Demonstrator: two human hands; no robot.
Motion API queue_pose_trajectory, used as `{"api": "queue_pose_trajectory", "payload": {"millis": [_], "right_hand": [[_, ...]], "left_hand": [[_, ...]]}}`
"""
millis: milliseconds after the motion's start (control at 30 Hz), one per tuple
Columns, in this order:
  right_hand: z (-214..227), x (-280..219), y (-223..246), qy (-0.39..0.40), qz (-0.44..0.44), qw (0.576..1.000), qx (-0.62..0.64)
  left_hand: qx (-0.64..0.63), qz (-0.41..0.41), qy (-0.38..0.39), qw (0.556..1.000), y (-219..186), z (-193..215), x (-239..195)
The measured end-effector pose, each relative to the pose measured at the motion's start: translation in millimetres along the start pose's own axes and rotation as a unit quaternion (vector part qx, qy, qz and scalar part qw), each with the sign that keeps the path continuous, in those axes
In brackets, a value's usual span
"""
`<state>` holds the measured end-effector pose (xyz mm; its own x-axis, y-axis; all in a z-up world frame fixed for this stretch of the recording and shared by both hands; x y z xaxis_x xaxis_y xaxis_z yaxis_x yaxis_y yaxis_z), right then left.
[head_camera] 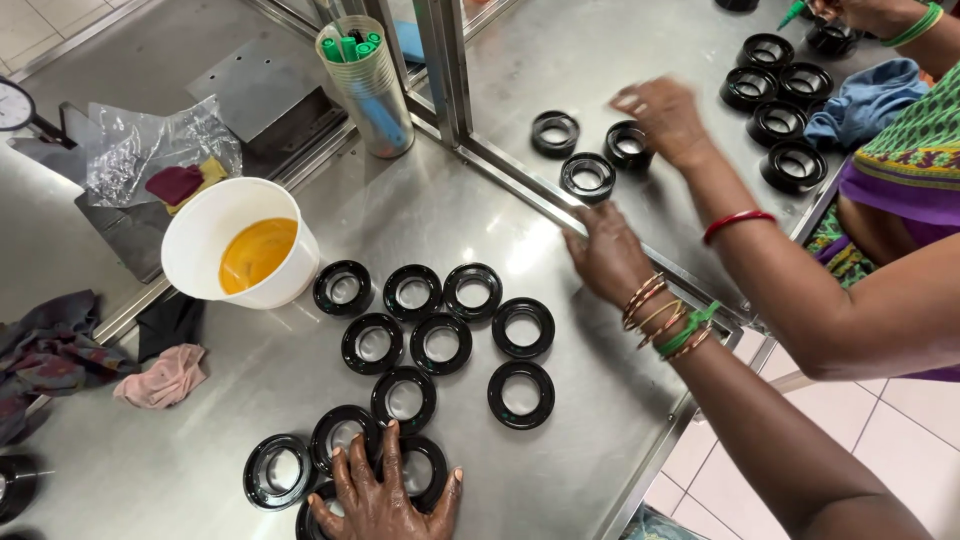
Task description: Inspecting, marking with a green pen, and wiping black ring-shaped components before packing them into plastic bags.
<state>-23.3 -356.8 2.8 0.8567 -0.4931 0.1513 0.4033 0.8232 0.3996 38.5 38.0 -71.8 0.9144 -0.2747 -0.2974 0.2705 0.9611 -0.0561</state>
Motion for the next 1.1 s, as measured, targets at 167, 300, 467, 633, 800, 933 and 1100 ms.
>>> {"api": "queue_pose_trajectory", "payload": {"millis": [167,300,467,633,800,933,1100], "right_hand": [[17,43,-69,-0.065,-0.020,0.984,-0.165],[40,90,-91,0.050,-0.045,0.972,-0.225],[18,126,-95,0.182,-0.041,0.963,-0.193],[10,151,-86,0.146,0.037,0.978,-0.147],[12,158,-59,0.233,0.053,0.960,-0.143],[25,157,-41,0.253,0.075,0.946,-0.189],[27,140,-62,0.203,0.146,0.950,-0.186]], "left_hand": [[0.019,0.016,0.054,0.998,-2,5,-1],[0.022,0.018,0.050,0.998,-1,5,0],[0.030,0.017,0.058,0.998,-4,5,-1],[0.033,0.018,0.061,0.997,-3,3,1],[0.033,0.016,0.071,0.997,-3,-1,2],[0.029,0.010,0.036,0.999,-3,5,-3],[0.010,0.031,0.049,0.998,-3,18,-5]]}}
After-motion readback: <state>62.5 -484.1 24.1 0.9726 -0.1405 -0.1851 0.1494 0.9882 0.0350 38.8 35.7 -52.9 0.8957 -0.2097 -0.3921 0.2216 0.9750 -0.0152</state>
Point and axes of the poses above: each hand's wrist, its own x-axis towards the middle knuckle, its own z-axis out of the back of the hand, y = z × x, the point moved 6 cm from there along x, towards the middle knuckle, and after that the axes turned 12 degrees about z, right-handed, at the moved point
